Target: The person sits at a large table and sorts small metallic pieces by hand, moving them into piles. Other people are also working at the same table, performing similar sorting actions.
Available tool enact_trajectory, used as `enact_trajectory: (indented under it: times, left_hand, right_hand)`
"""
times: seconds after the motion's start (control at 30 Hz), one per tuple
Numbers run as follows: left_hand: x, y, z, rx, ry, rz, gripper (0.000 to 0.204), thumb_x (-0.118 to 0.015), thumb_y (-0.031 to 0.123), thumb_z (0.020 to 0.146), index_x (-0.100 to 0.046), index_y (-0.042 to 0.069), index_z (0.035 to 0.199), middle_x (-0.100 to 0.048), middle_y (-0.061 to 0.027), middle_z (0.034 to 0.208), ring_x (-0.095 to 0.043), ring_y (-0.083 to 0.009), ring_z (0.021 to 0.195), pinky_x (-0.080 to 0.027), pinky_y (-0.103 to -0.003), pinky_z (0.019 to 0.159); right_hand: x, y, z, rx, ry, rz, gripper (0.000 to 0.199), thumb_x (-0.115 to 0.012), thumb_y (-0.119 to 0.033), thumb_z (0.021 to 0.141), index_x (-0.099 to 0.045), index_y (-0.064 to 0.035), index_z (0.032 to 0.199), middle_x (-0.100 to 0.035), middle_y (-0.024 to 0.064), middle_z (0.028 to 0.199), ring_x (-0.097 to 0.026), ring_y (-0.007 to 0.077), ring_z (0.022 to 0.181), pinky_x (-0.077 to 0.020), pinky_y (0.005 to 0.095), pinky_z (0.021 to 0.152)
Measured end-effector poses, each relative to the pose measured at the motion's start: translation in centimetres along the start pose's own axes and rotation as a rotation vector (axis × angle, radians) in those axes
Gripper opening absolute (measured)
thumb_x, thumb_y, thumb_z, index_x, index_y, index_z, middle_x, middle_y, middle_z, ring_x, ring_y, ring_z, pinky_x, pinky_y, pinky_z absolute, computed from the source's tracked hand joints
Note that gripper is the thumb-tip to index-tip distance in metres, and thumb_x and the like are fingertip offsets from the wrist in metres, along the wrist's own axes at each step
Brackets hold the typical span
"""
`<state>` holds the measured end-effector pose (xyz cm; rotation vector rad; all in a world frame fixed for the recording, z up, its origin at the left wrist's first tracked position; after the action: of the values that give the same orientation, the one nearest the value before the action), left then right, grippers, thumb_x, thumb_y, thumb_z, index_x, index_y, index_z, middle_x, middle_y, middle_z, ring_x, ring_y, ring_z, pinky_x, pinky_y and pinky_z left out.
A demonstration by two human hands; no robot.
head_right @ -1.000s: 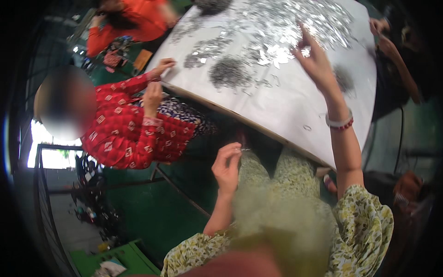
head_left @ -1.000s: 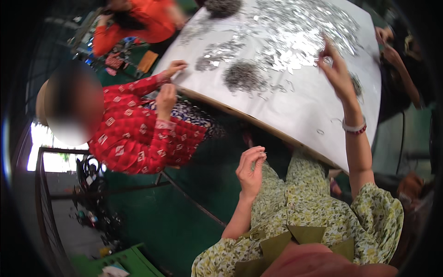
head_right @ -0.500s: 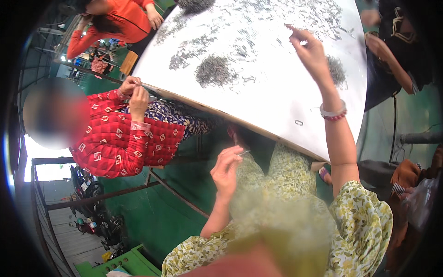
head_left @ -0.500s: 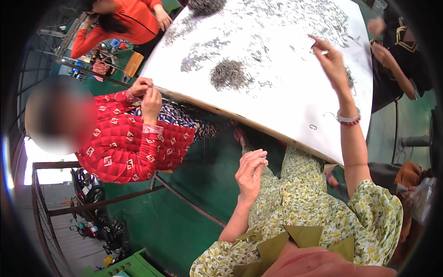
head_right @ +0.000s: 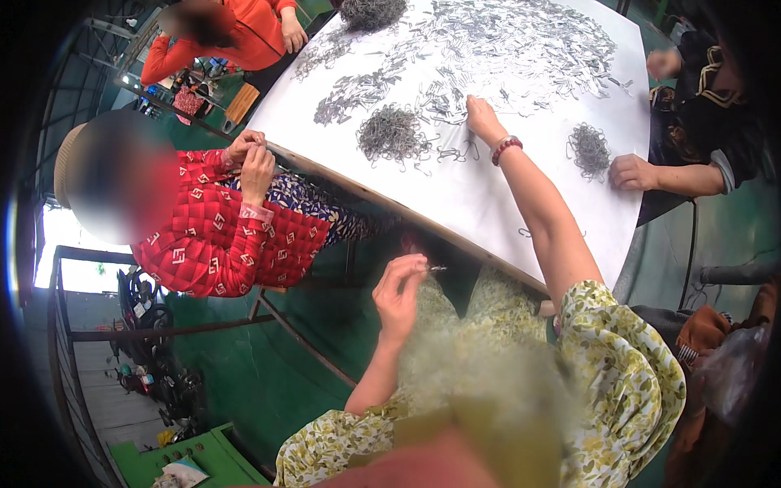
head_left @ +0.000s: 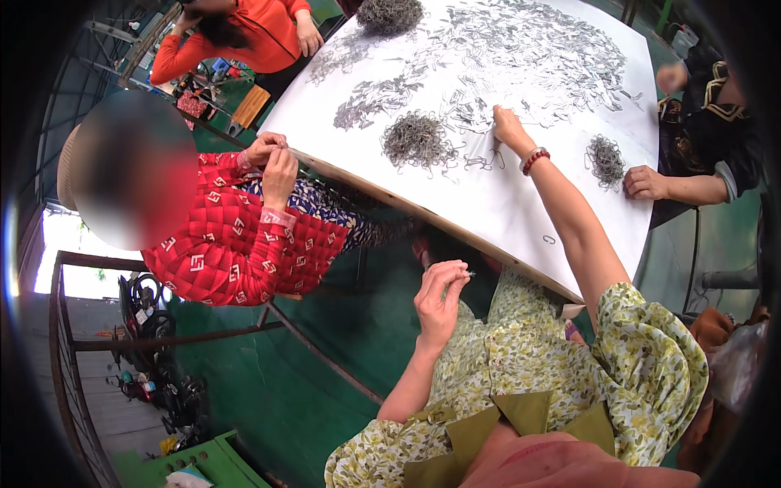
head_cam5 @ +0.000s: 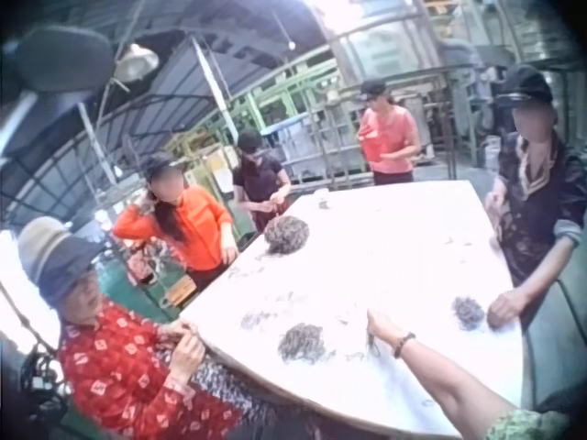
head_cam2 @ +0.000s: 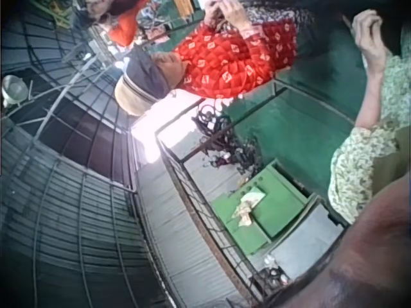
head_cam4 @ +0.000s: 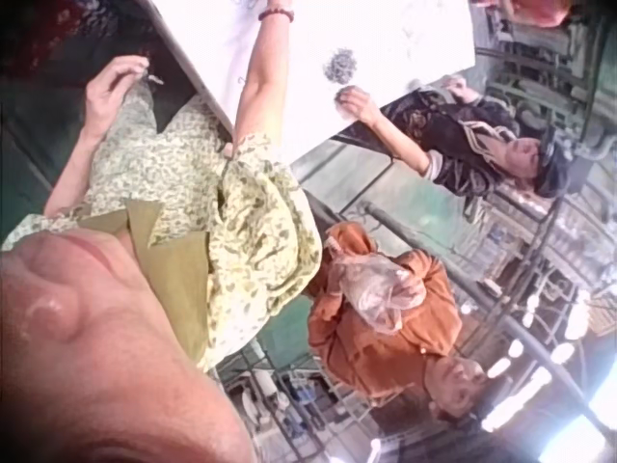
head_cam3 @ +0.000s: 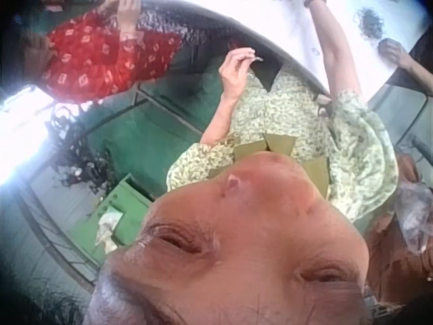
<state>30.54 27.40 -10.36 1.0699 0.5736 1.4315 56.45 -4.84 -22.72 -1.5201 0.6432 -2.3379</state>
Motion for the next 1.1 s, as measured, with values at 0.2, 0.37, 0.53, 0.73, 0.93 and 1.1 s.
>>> enact_trajectory:
  times: [0.2, 0.37, 0.53, 0.73, 0.93, 1.1]
  left_hand:
    - [-0.2, -0.9, 0.0, 0.009, 0.011, -0.055, 0.010, -0.062, -0.007, 0.081, -0.060, -0.001, 0.089, -0.065, -0.0125, 0.093, -0.062, -0.0197, 0.084, -0.052, -0.029, 0.072]
    - [0.2, -1.8, 0.0, 0.033, 0.066, -0.028, 0.007, -0.062, -0.005, 0.083, -0.059, -0.002, 0.089, -0.063, -0.0098, 0.087, -0.060, -0.0146, 0.078, -0.051, -0.026, 0.069]
    - [-0.9, -3.1, 0.8, 0.055, 0.001, -0.028, 0.011, -0.067, 0.000, 0.079, -0.060, 0.001, 0.087, -0.064, -0.0081, 0.083, -0.060, -0.0254, 0.079, -0.048, -0.034, 0.072]
    - [-0.3, -2.0, 1.7, -0.029, -0.034, 0.065, 0.011, -0.067, 0.004, 0.079, -0.058, 0.002, 0.085, -0.062, -0.0080, 0.079, -0.058, -0.0290, 0.077, -0.045, -0.037, 0.072]
    - [-0.4, -3.0, 1.2, 0.019, -0.055, 0.108, 0.009, -0.066, 0.006, 0.081, -0.058, 0.002, 0.084, -0.062, -0.0086, 0.079, -0.059, -0.0283, 0.076, -0.045, -0.037, 0.071]
    - [0.0, -4.2, 0.2, 0.104, -0.087, 0.039, 0.019, -0.068, 0.009, 0.080, -0.059, 0.002, 0.095, -0.065, -0.0092, 0.093, -0.061, -0.0273, 0.085, -0.046, -0.036, 0.076]
  right_hand:
    - [4.9, -2.8, -2.2, -0.178, -0.163, 0.157, 0.028, -0.052, 0.005, 0.071, -0.055, 0.0121, 0.098, -0.062, 0.0223, 0.074, -0.064, 0.0305, 0.069, -0.0518, 0.0391, 0.065]
    - [9.6, -13.4, -12.2, -0.167, -0.431, 0.906, 0.029, -0.060, -0.004, 0.077, -0.065, 0.0072, 0.104, -0.063, 0.0070, 0.074, -0.060, 0.0116, 0.067, -0.0516, 0.0247, 0.063]
    - [12.8, -19.1, -20.8, -0.217, -0.312, 0.982, 0.021, -0.064, 0.002, 0.081, -0.067, 0.0021, 0.102, -0.066, 0.0053, 0.085, -0.061, 0.0080, 0.074, -0.0521, 0.0212, 0.066]
    - [11.7, -20.9, -21.3, -0.228, -0.282, 1.073, 0.021, -0.064, 0.002, 0.082, -0.067, 0.0014, 0.102, -0.067, 0.0051, 0.084, -0.061, 0.0078, 0.075, -0.0518, 0.0210, 0.066]
    - [10.9, -20.8, -21.3, -0.298, -0.346, 1.195, 0.020, -0.066, 0.004, 0.080, -0.066, 0.0037, 0.100, -0.067, 0.0066, 0.082, -0.061, 0.0092, 0.072, -0.0517, 0.0218, 0.065]
    - [9.6, -20.3, -21.8, -0.415, -0.353, 1.245, 0.020, -0.068, 0.005, 0.077, -0.066, 0.0033, 0.097, -0.067, 0.0067, 0.080, -0.061, 0.0100, 0.067, -0.0511, 0.0222, 0.061]
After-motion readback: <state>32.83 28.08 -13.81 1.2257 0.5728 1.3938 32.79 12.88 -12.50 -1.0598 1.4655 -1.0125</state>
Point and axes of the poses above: each hand's wrist, its own z-axis towards the middle knuckle, its own x-axis out of the back of the hand, y = z × x, the point moved 6 cm from there along z, towards the middle knuckle
